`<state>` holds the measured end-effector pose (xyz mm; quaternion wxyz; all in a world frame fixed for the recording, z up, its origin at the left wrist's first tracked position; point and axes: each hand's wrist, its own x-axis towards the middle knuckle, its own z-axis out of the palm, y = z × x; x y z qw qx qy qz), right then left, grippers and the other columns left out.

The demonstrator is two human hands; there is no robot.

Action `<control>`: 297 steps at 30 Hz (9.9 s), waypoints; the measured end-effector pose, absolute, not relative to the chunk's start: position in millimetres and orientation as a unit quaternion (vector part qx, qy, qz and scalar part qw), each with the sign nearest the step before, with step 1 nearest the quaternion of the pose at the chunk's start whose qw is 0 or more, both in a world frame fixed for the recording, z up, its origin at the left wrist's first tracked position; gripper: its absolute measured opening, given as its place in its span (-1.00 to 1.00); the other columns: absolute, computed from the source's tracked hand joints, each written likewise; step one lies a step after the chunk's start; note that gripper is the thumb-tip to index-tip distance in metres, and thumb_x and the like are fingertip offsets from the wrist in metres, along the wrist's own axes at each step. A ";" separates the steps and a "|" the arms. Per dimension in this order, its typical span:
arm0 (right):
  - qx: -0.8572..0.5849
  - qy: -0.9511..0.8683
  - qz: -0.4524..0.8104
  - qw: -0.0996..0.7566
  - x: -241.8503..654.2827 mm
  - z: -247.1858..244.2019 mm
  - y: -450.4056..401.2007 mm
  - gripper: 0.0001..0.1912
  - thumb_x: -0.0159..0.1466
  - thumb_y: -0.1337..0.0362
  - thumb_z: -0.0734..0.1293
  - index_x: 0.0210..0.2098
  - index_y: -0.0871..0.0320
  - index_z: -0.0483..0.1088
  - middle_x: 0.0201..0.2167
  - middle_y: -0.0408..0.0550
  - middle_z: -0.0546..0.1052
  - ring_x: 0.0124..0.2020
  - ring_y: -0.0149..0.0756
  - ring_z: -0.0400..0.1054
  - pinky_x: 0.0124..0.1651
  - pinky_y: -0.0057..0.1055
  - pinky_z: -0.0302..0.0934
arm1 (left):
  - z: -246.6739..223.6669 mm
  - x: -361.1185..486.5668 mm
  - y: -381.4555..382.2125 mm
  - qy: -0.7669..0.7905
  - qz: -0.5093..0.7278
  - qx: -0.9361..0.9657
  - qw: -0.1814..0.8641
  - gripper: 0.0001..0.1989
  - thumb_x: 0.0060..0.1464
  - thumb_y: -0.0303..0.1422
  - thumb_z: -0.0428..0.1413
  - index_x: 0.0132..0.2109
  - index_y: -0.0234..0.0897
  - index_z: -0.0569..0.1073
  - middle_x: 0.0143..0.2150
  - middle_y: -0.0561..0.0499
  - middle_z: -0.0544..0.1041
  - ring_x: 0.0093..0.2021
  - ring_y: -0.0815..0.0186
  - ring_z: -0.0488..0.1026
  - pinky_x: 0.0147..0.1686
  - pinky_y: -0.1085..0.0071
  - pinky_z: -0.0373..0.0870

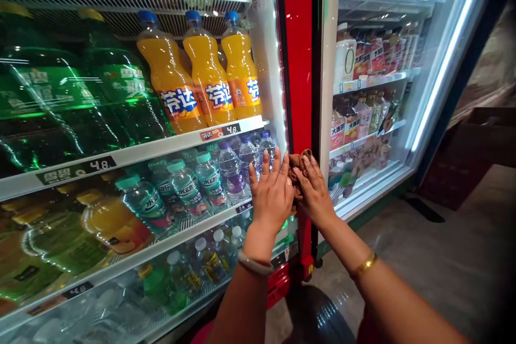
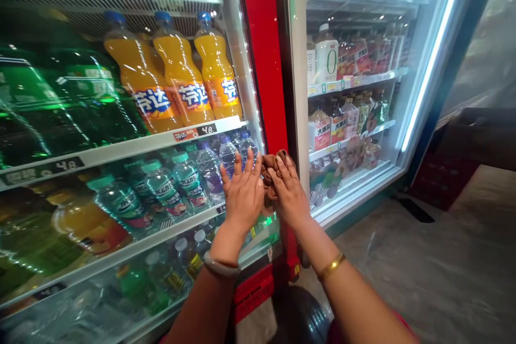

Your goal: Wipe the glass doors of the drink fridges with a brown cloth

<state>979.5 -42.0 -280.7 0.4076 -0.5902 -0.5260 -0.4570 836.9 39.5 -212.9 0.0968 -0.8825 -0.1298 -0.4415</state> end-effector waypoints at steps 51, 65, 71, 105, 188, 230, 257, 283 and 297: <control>-0.625 -0.517 -0.420 0.406 930.6 -277.9 -36.6 -0.51 0.28 0.30 0.37 0.19 -0.02 0.34 0.13 0.00 0.46 0.23 -0.06 0.21 0.34 0.03 0.08 | -273.7 811.8 42.6 -0.293 -0.413 -0.856 0.107 -0.39 0.36 -0.37 -0.06 0.50 -0.17 0.07 0.54 -0.17 0.00 0.56 -0.11 -0.07 0.40 -0.47 -0.37; -0.602 -0.434 -0.421 0.522 918.2 -243.8 -16.2 -0.54 0.27 0.36 0.35 0.15 -0.04 0.35 0.15 0.04 0.40 0.25 -0.04 0.22 0.34 0.03 0.18 | -281.9 790.8 49.1 -0.261 -0.428 -0.855 0.137 -0.35 0.37 -0.33 -0.02 0.52 -0.18 0.03 0.52 -0.15 0.08 0.55 0.05 0.00 0.49 -0.20 -0.50; -0.588 -0.519 -0.431 0.447 919.3 -262.7 -22.9 -0.49 0.25 0.29 0.40 0.17 -0.06 0.33 0.15 0.00 0.42 0.25 -0.05 0.23 0.36 0.03 0.15 | -284.8 786.9 53.0 -0.258 -0.432 -0.854 0.131 -0.39 0.34 -0.34 -0.01 0.49 -0.23 0.15 0.52 -0.18 0.10 0.56 0.03 -0.05 0.50 -0.17 -0.53; -0.575 -0.472 -0.396 0.539 957.6 -221.3 -33.9 -0.50 0.44 0.26 0.20 0.35 -0.13 0.25 0.41 -0.12 0.30 0.50 -0.15 0.04 0.55 0.16 -0.14 | -245.2 817.6 57.8 -0.042 -0.572 -0.800 0.175 -0.60 0.19 -0.36 0.21 0.17 -0.06 0.54 0.21 -0.09 0.50 0.38 0.09 0.28 0.54 -0.03 -0.17; -0.644 -0.450 -0.438 0.437 961.6 -284.1 14.5 -0.29 0.49 0.16 0.08 0.51 -0.20 -0.35 0.57 -0.27 -0.27 0.59 -0.20 -0.44 0.58 0.10 -0.39 | -268.0 797.2 62.8 -0.039 -0.611 -0.772 0.169 -0.80 0.10 -0.52 0.31 -0.16 -0.11 0.61 0.23 -0.01 0.45 0.37 0.07 0.27 0.37 -0.12 0.25; -0.622 -0.464 -0.454 0.438 976.3 -306.4 26.5 -0.34 0.46 0.04 0.10 0.50 -0.17 -0.12 0.56 -0.04 -0.07 0.59 -0.10 -0.40 0.51 0.30 -0.37 | -285.9 817.5 61.6 -0.074 -0.653 -0.738 0.151 -0.78 0.32 -0.22 0.14 0.03 -0.14 0.55 0.05 -0.01 0.55 0.21 0.26 0.42 0.40 0.14 0.31; -0.633 -0.463 -0.421 0.456 965.2 -302.6 23.1 -0.33 0.45 0.00 0.01 0.50 -0.04 -0.08 0.56 0.01 -0.09 0.58 0.08 -0.39 0.49 0.29 -0.45 | -299.2 770.9 65.1 -0.032 -0.531 -0.833 0.150 -0.90 0.24 -0.34 0.19 -0.20 -0.06 0.62 0.03 0.11 0.61 0.18 0.27 0.44 0.41 0.13 0.21; -0.653 -0.440 -0.407 0.463 939.2 -305.2 34.1 -0.19 0.44 -0.04 0.08 0.54 0.04 -0.33 0.55 0.23 -0.15 0.57 0.20 -0.31 0.41 0.53 -0.48 | -266.5 767.5 75.8 -0.122 -0.666 -0.713 0.181 -0.94 0.22 -0.32 0.23 -0.15 -0.08 0.58 0.12 0.02 0.53 0.28 0.17 0.34 0.36 0.02 0.29; -0.593 -0.515 -0.438 0.438 908.0 -310.6 48.7 -0.32 0.44 0.09 0.10 0.51 -0.19 -0.15 0.55 -0.06 -0.03 0.59 -0.03 -0.37 0.48 0.40 -0.47 | -255.1 741.4 83.1 -0.137 -0.666 -0.715 0.162 -0.85 0.23 -0.37 0.17 -0.06 -0.07 0.53 0.16 0.04 0.51 0.30 0.15 0.32 0.39 0.00 0.19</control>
